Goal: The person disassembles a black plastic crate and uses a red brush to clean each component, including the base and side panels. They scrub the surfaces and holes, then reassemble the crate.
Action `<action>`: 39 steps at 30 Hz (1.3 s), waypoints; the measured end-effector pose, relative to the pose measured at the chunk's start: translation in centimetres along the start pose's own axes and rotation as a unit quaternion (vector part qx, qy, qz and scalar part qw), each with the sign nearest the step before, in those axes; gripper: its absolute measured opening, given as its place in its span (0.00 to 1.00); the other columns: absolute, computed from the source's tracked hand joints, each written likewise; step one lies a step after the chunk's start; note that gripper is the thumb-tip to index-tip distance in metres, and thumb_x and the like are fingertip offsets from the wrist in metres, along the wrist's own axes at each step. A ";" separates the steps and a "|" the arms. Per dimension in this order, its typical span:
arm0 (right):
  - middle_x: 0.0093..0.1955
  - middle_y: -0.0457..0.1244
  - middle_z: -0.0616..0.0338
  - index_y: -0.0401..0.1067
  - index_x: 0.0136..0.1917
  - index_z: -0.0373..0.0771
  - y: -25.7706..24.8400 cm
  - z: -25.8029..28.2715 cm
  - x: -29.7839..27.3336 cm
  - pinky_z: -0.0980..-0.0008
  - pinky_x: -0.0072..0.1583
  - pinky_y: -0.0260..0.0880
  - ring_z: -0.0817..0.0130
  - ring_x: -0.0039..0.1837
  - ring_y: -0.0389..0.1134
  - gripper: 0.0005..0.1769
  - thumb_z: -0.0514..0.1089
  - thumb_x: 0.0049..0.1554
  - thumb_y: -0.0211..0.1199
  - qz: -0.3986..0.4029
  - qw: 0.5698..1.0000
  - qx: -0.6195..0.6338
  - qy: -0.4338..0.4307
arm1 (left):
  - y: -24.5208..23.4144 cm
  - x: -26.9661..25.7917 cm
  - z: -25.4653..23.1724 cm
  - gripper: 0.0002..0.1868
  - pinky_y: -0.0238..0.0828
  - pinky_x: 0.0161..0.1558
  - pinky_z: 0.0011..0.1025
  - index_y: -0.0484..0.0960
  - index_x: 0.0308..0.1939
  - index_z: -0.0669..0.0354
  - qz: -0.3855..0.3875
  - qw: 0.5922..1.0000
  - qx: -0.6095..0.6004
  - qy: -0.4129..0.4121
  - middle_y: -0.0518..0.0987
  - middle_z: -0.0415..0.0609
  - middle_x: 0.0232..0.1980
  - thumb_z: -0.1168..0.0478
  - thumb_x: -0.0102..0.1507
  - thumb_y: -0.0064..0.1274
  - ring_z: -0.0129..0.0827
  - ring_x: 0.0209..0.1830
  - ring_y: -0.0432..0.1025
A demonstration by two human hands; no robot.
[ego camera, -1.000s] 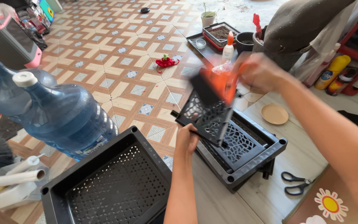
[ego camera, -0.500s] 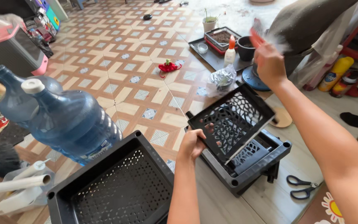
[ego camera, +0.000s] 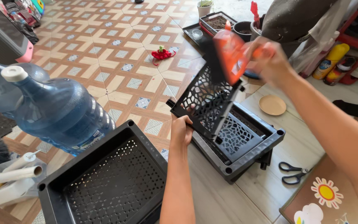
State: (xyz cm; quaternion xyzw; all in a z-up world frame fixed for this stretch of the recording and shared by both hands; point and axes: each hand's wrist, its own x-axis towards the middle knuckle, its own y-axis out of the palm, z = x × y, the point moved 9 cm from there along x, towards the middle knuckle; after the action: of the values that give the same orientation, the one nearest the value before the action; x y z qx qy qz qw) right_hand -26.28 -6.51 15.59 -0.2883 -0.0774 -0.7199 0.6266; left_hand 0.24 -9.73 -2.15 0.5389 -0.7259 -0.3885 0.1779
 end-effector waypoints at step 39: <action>0.38 0.63 0.55 0.69 0.39 0.36 2.2 0.5 1.5 0.65 0.39 0.63 0.61 0.39 0.65 0.06 0.33 0.53 0.51 -0.044 0.819 -0.565 -0.093 | -4.8 4.1 4.0 0.34 0.69 0.41 0.35 0.64 0.52 0.68 -0.029 0.996 -0.077 -0.044 0.71 0.52 0.46 0.78 0.39 0.32 0.43 0.44 0.67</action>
State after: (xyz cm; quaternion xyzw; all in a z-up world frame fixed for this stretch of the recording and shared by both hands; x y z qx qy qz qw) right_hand -24.08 -8.05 16.22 -0.6533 0.2723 -0.6341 0.3113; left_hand -0.85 -12.53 -8.98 0.5268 -0.6854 -0.4711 0.1753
